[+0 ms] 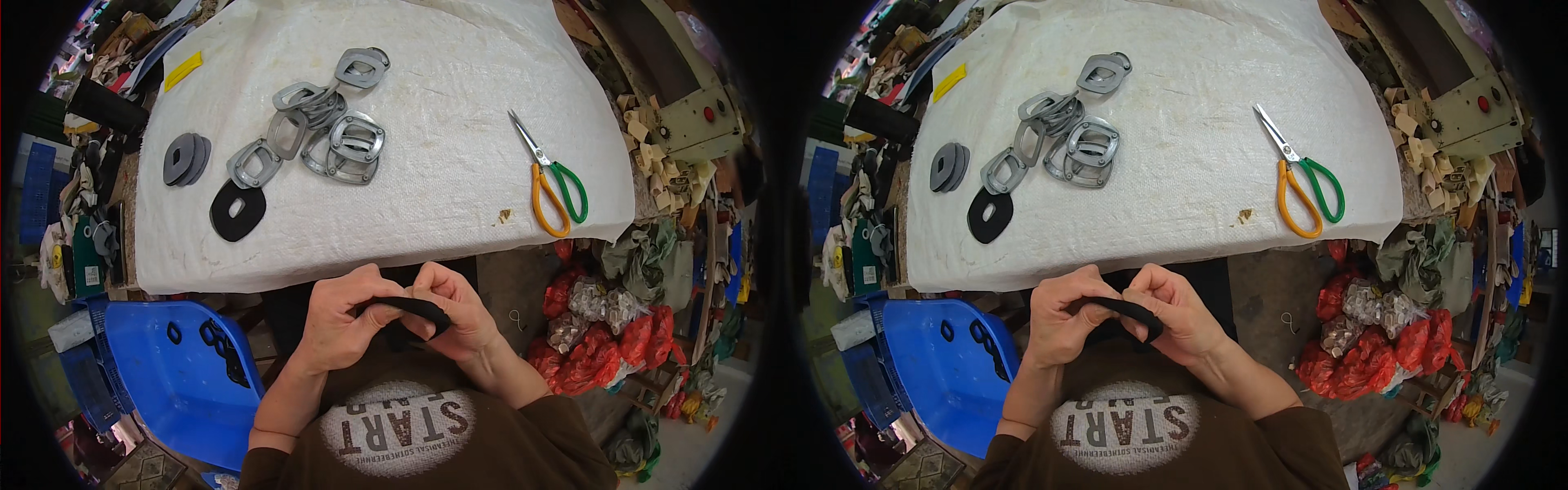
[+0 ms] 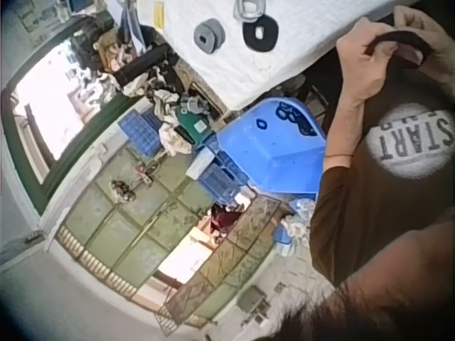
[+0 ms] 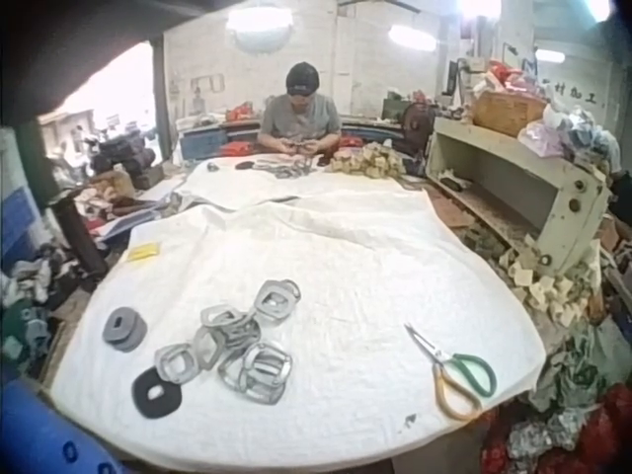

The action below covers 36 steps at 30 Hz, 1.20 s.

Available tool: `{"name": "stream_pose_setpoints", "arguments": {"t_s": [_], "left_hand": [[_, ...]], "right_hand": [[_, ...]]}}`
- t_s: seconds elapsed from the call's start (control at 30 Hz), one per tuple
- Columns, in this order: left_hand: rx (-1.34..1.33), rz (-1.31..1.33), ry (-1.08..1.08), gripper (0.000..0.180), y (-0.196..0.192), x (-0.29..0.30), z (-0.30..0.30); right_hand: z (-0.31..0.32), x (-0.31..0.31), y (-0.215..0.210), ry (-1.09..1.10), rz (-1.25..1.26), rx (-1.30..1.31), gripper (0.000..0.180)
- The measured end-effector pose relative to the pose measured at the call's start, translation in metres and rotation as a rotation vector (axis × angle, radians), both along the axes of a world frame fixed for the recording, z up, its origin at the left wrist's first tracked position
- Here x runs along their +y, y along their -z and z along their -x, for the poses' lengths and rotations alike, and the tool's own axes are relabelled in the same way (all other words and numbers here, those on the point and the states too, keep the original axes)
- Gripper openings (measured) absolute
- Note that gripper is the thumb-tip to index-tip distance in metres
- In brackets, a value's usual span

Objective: The recorder assembles small black and silver shoe components by inserting metal frames into foam pads and trimming materials.

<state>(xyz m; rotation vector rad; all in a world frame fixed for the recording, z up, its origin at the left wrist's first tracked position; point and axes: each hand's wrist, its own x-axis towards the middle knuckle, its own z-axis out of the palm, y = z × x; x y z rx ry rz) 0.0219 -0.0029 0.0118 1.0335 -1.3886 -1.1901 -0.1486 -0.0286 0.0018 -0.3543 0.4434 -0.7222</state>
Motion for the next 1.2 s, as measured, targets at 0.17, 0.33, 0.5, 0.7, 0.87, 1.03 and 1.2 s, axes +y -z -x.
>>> {"name": "stream_pose_setpoints", "arguments": {"t_s": [0.17, 0.33, 0.5, 0.7, 0.87, 1.03, 1.2], "left_hand": [[0.059, -0.139, -0.018, 0.017, -0.004, -0.002, -0.003], [-0.055, -0.142, -0.001, 0.018, -0.007, -0.003, -0.007], [-0.192, -0.054, -0.042, 0.016, -0.01, -0.003, -0.005], [-0.24, 0.108, -0.068, 0.014, -0.008, -0.004, 0.001], [-0.225, 0.061, -0.041, 0.013, -0.01, -0.006, 0.001], [0.014, -0.165, -0.103, 0.017, -0.002, 0.0, -0.003], [0.38, -0.368, -0.119, 0.027, -0.012, -0.003, 0.009]], "right_hand": [[0.002, -0.008, -0.006, -0.011, 0.053, 0.017, 0.02], [0.009, -0.009, -0.003, -0.075, 0.317, 0.25, 0.019], [0.0, -0.004, -0.002, 0.084, 0.305, 0.264, 0.018], [0.002, -0.001, 0.009, -0.068, 0.009, -0.031, 0.014], [-0.001, 0.001, 0.003, 0.052, 0.068, 0.047, 0.012], [0.002, 0.003, -0.003, 0.224, 0.604, 0.36, 0.023], [-0.002, 0.005, -0.005, 0.19, 0.645, 0.59, 0.039]]}}
